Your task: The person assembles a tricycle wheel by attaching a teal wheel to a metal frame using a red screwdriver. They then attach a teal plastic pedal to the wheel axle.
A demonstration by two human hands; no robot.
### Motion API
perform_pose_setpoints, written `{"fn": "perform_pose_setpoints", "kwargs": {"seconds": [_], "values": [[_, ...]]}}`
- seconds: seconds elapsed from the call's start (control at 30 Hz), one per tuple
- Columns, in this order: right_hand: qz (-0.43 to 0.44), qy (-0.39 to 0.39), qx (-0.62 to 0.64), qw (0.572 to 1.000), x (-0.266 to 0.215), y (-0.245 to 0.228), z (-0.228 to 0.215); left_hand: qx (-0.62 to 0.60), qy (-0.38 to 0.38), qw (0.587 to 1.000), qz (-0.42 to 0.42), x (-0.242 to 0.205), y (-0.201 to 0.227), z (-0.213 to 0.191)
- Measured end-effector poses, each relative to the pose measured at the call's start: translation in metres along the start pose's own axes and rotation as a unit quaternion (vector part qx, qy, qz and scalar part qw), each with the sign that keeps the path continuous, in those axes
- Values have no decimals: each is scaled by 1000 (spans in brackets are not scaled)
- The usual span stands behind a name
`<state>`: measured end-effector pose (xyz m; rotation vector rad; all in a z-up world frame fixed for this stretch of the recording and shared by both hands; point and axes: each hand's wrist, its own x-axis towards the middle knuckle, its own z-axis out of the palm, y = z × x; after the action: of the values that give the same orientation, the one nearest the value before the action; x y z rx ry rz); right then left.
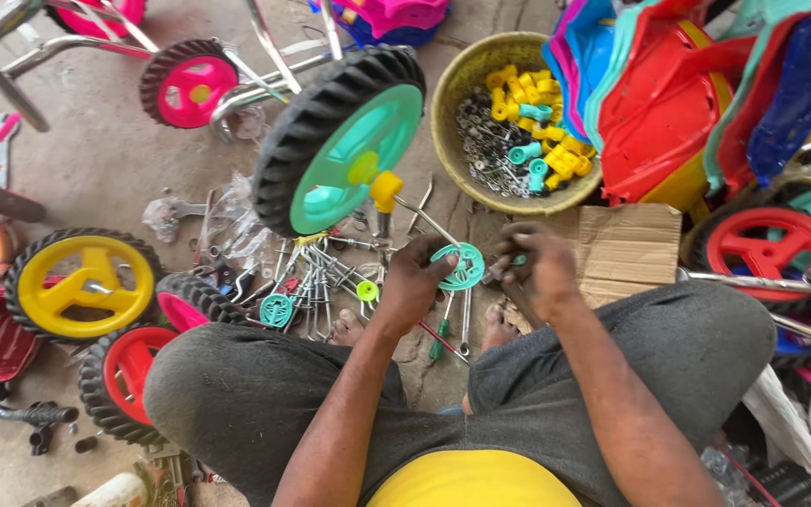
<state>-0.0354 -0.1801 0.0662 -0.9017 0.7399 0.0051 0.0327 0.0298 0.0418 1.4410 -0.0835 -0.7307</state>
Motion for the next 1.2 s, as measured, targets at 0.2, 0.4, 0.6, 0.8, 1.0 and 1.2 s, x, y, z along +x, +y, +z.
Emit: {"fn": "perform_pose_setpoints", "kwargs": {"seconds": [0.2,0.4,0.6,0.8,1.0,1.2], "values": [[-2,-51,-192,980,-10,15,9,1,-47,997,61,-4,20,11],[-50,-123,50,990,-21,-4,-3,-255,-35,965,58,-3,32,2],[-62,-152,35,986,-20,5,11,-248,37,962,106,7,36,5],[-67,-169,38,983,-30,-2,18,-246,-8,965,92,13,40,6],[-97,-124,-18,987,-47,8,24,-261,4,959,110,17,36,9],[-180,-53,36,982,-50,14,32,-262,-10,960,100,19,35,5]]}}
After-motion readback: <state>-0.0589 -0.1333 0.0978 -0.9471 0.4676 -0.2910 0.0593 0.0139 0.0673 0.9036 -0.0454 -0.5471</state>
